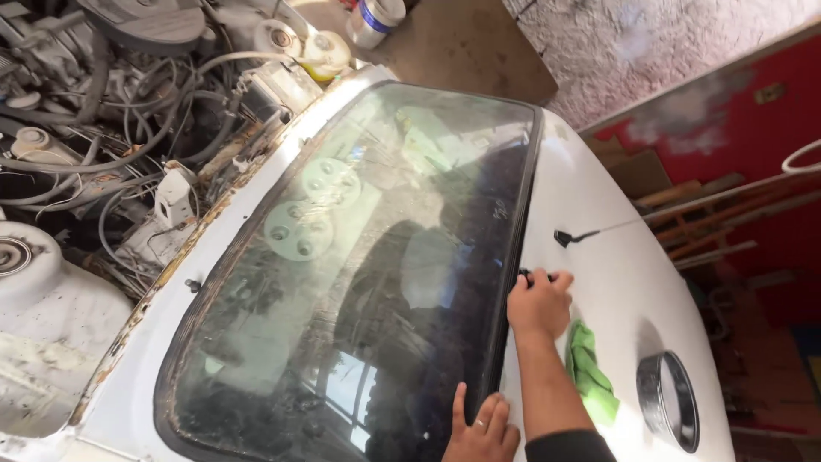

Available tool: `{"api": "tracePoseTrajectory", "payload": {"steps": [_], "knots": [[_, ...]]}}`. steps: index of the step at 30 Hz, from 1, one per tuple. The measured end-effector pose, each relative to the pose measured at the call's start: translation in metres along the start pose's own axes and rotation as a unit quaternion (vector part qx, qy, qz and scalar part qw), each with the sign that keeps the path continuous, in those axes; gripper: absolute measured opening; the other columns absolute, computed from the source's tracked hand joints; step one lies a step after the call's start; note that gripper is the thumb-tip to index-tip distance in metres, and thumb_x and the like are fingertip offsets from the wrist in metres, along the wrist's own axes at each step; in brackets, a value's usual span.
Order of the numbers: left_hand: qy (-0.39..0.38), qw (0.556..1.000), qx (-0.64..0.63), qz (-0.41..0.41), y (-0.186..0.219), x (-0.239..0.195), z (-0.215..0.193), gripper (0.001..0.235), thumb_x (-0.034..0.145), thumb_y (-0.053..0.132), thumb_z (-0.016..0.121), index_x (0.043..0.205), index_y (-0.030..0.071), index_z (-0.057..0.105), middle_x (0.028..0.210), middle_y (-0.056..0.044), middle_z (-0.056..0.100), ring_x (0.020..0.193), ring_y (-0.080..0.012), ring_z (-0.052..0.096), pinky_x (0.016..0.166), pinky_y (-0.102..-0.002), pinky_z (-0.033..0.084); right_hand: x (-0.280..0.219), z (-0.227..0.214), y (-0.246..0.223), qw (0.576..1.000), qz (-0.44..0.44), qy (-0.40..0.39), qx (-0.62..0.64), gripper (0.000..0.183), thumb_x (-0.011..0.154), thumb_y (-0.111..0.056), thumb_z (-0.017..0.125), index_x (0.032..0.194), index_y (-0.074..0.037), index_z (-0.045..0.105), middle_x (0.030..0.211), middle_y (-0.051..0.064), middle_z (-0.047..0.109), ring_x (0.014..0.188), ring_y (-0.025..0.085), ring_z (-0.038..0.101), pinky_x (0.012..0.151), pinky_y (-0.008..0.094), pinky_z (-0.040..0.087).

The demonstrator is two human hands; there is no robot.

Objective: The person cleans the windshield of a white car with the hood open. They use a green cloth to wipe the glass and a black sponge to scrub the surface, repeatedly dipping the sponge into a black bowl of soapy water placed on the hood.

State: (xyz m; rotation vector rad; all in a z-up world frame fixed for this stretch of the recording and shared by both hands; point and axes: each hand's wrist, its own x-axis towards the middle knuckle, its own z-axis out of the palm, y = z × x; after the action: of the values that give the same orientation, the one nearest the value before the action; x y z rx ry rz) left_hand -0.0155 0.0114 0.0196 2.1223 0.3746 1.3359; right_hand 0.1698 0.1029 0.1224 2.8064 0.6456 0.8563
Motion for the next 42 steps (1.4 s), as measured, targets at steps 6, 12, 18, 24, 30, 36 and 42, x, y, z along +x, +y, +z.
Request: {"api": "tracePoseTrajectory", "payload": {"steps": [6, 12, 18, 24, 30, 36, 42], "knots": [[0.108, 0.993, 0.036, -0.034, -0.003, -0.015, 0.053, 0.013, 0.101, 0.022, 0.060, 0.089, 0.018, 0.062, 0.106, -0.003, 0.061, 0.120, -0.0169, 0.065, 0.111, -0.079, 0.034, -0.019, -0.022, -0.012, 0.999, 0.018, -0.037, 0.015, 0.019, 0.086, -0.034, 0.071, 0.094, -0.017, 0.074, 0.122, 0.010, 0.058, 0.096, 0.037, 0.064, 0.075, 0.052, 0.053], [-0.002, 1.000, 0.002, -0.019, -0.007, 0.009, -0.016, 0.015, 0.090, 0.024, 0.057, 0.083, 0.011, 0.058, 0.111, -0.013, 0.067, 0.123, -0.0233, 0.067, 0.106, -0.078, 0.035, -0.014, -0.013, -0.012, 0.999, -0.034, 0.012, -0.003, 0.018, 0.092, -0.035, 0.072, 0.094, -0.017, 0.075, 0.121, 0.009, 0.059, 0.098, 0.037, 0.065, 0.078, 0.050, 0.055], [-0.040, 0.999, -0.021, -0.017, -0.010, 0.012, -0.014, 0.017, 0.096, 0.019, 0.058, 0.081, 0.010, 0.056, 0.118, -0.014, 0.063, 0.131, -0.0261, 0.062, 0.112, -0.081, 0.028, -0.020, -0.037, -0.027, 0.999, 0.000, -0.052, -0.011, 0.020, 0.090, -0.035, 0.069, 0.099, -0.017, 0.075, 0.125, 0.010, 0.057, 0.095, 0.038, 0.064, 0.075, 0.051, 0.055], [-0.061, 0.996, -0.058, -0.026, -0.006, 0.009, -0.010, 0.014, 0.093, 0.018, 0.059, 0.083, 0.008, 0.060, 0.118, -0.018, 0.063, 0.130, -0.0291, 0.063, 0.109, -0.081, 0.027, -0.023, -0.024, -0.019, 0.999, -0.008, -0.031, -0.013, 0.019, 0.094, -0.035, 0.069, 0.097, -0.018, 0.074, 0.126, 0.011, 0.057, 0.096, 0.039, 0.064, 0.075, 0.051, 0.055], [-0.030, 0.999, -0.038, 0.004, -0.002, 0.005, -0.009, 0.013, 0.094, 0.019, 0.058, 0.084, 0.010, 0.060, 0.118, -0.016, 0.062, 0.129, -0.0278, 0.062, 0.109, -0.082, 0.026, -0.005, -0.007, -0.005, 0.999, 0.023, -0.022, 0.015, 0.018, 0.088, -0.034, 0.070, 0.095, -0.018, 0.073, 0.122, 0.010, 0.059, 0.097, 0.038, 0.065, 0.075, 0.052, 0.055], [-0.018, 1.000, -0.012, -0.015, -0.007, 0.006, 0.007, 0.017, 0.096, 0.022, 0.058, 0.084, 0.010, 0.059, 0.118, -0.015, 0.062, 0.130, -0.0251, 0.061, 0.110, -0.082, 0.026, -0.030, -0.031, -0.011, 1.000, -0.004, 0.000, 0.011, 0.017, 0.087, -0.033, 0.072, 0.094, -0.017, 0.074, 0.121, 0.009, 0.059, 0.094, 0.038, 0.065, 0.073, 0.052, 0.054], [-0.044, 0.998, -0.024, -0.032, -0.002, 0.012, -0.023, 0.016, 0.094, 0.022, 0.058, 0.084, 0.010, 0.059, 0.117, -0.014, 0.063, 0.131, -0.0246, 0.060, 0.110, -0.080, 0.027, -0.003, -0.004, 0.002, 0.998, -0.028, 0.018, 0.060, 0.020, 0.093, -0.035, 0.071, 0.093, -0.015, 0.072, 0.121, 0.010, 0.059, 0.101, 0.037, 0.066, 0.080, 0.051, 0.055]]}}
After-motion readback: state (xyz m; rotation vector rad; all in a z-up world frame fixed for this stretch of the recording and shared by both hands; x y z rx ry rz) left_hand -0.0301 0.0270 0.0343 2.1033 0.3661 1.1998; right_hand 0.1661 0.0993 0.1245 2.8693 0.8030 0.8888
